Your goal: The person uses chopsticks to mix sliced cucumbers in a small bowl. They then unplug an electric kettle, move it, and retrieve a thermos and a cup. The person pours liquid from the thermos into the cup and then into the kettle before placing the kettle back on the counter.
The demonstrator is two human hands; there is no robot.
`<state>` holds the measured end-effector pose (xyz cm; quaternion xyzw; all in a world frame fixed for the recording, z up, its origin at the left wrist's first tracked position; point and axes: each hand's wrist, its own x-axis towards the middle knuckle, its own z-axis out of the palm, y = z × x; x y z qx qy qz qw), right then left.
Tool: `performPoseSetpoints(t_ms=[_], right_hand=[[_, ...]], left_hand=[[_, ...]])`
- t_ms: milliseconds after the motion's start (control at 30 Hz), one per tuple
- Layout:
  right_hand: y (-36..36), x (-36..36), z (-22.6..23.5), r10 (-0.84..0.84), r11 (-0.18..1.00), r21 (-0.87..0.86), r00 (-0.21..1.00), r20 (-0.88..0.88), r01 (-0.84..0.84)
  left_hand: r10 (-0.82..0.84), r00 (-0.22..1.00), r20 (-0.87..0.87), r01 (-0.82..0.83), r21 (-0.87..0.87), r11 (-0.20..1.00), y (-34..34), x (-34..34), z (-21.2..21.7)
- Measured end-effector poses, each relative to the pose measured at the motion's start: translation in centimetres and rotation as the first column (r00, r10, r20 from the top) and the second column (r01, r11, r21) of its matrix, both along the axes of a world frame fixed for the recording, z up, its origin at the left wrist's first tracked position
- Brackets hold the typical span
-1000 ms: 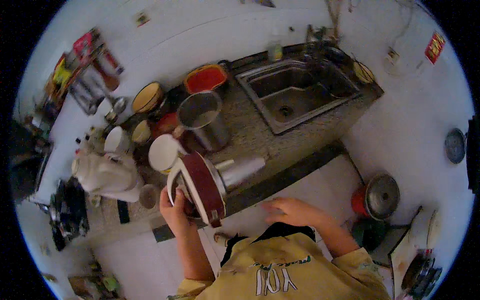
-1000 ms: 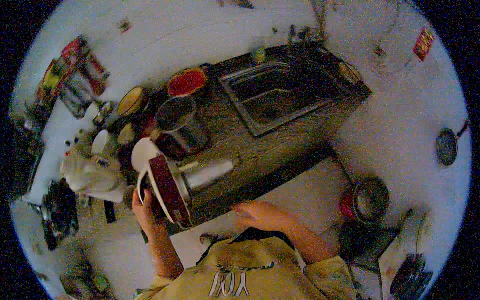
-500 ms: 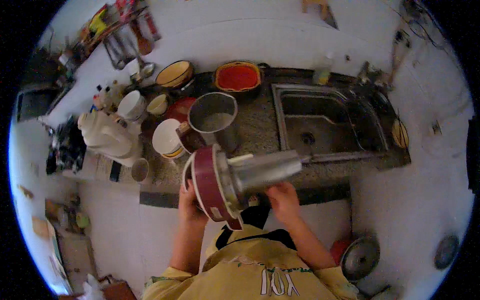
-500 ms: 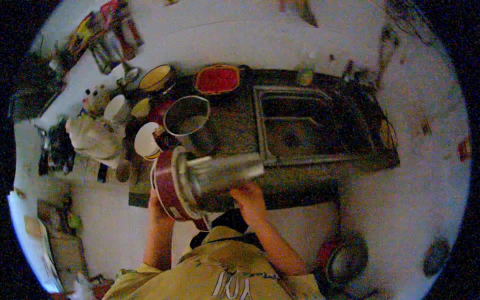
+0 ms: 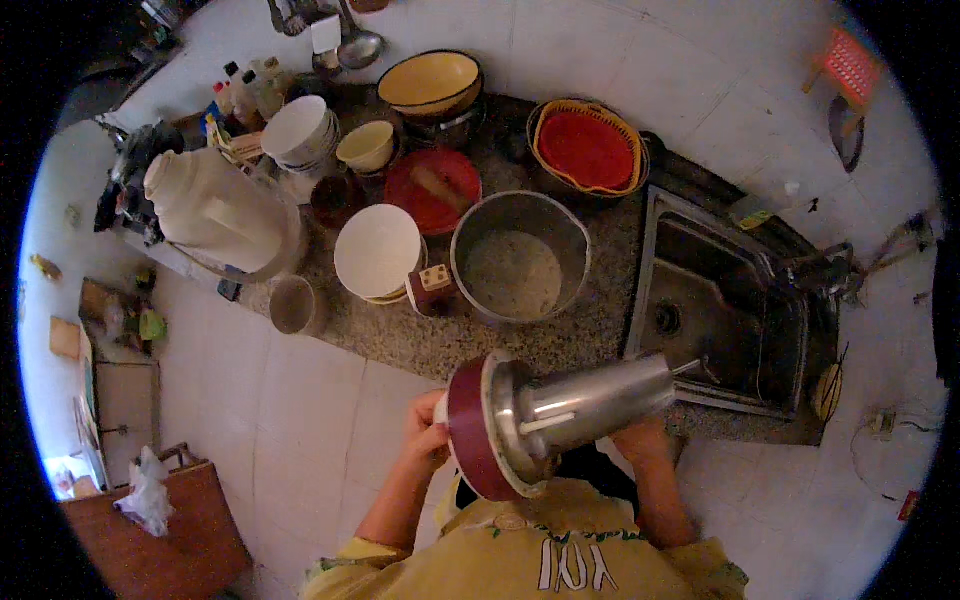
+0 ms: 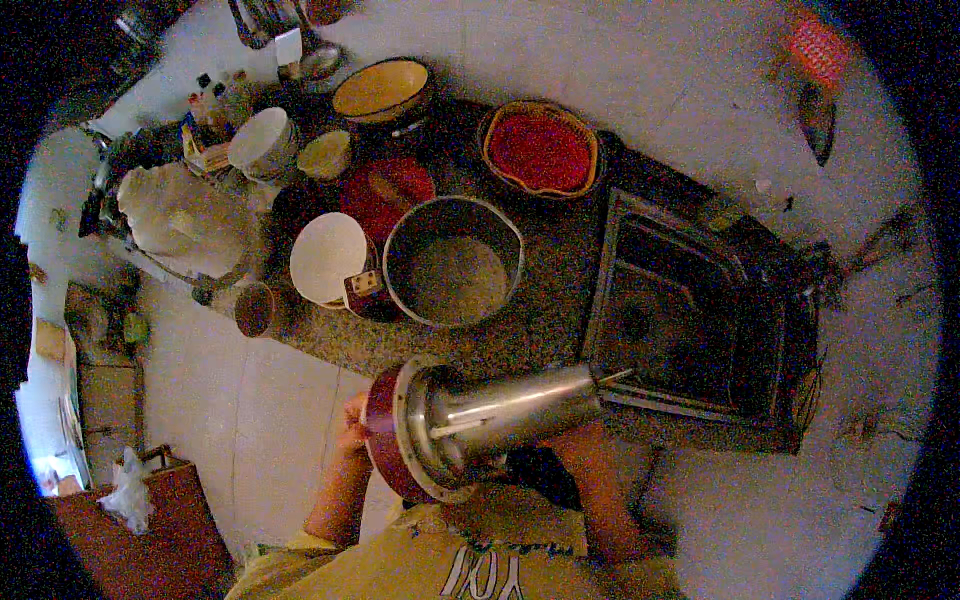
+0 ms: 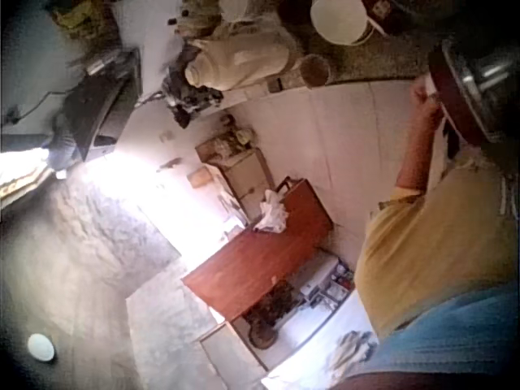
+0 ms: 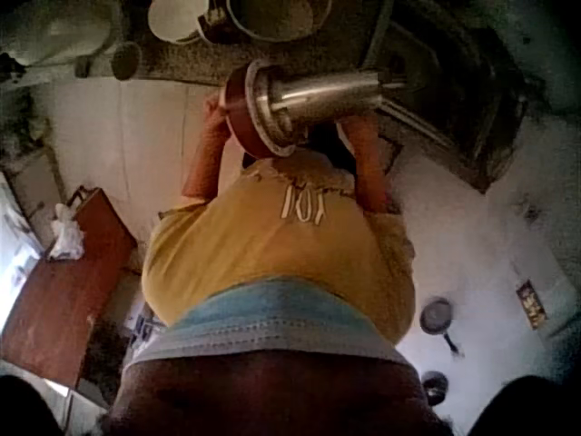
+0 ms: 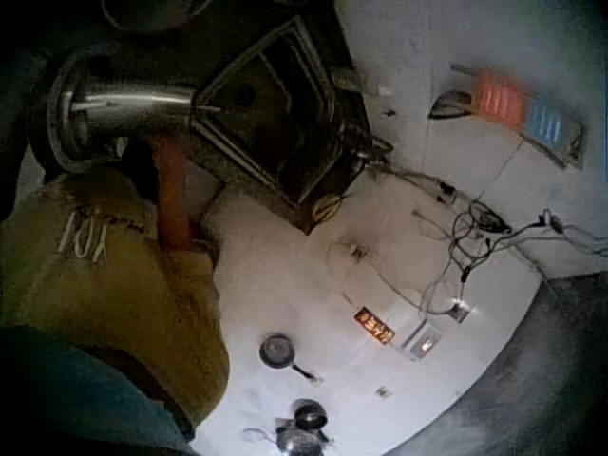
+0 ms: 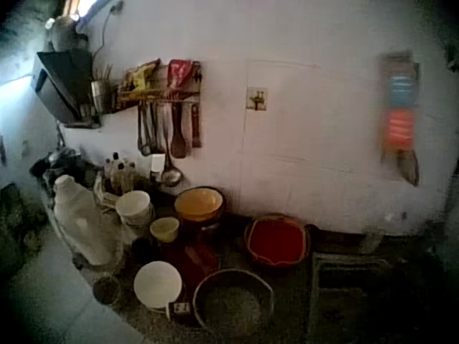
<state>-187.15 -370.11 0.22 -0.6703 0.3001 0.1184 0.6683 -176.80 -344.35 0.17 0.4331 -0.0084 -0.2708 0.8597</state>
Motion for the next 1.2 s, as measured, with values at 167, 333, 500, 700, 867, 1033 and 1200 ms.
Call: performPoseSetpoints(t_ms=[167,333,500,700,867,1033,1200], right_hand=[[-0.8,1.8,1.5,0.216,0.952,0.213,0.976,0.041,-0.22],[-0.1,3.1,3.2,0.69,0.718,-0.007,0.712,-0.128,-0.696],[-1.6,-1.0,8.3,0.304,0.951,0.107,0.935,-0.181,-0.289],[-2.9,-4.5,9.5,0.086,0.976,-0.211,0.985,0.149,-0.053],[-2.9,-5.1,7.7,-0.096,0.975,-0.194,0.993,0.063,0.107],[-2.7,-5.7,4.3,0.072,0.992,-0.119,0.974,0.217,-0.047],[-2.7,-2.6,2.5,0.082,0.996,-0.052,0.974,0.209,-0.072]], left_hand=[[0.19,0.975,0.114,-0.203,0.114,0.973,2.4,-0.5,1.4],[0.188,0.982,0.011,-0.188,0.152,0.97,1.0,0.4,2.2],[0.036,0.994,0.105,-0.054,0.181,0.982,-5.4,-0.1,4.4],[-0.041,0.997,0.071,0.031,0.143,0.989,-10.0,-1.0,6.2],[-0.009,0.996,0.09,-0.008,0.189,0.982,-8.1,-2.1,7.6],[0.249,0.952,0.179,-0.289,0.251,0.924,-5.0,-5.1,9.9],[0.483,0.778,0.402,-0.593,0.215,0.776,0.4,-7.9,11.8]])
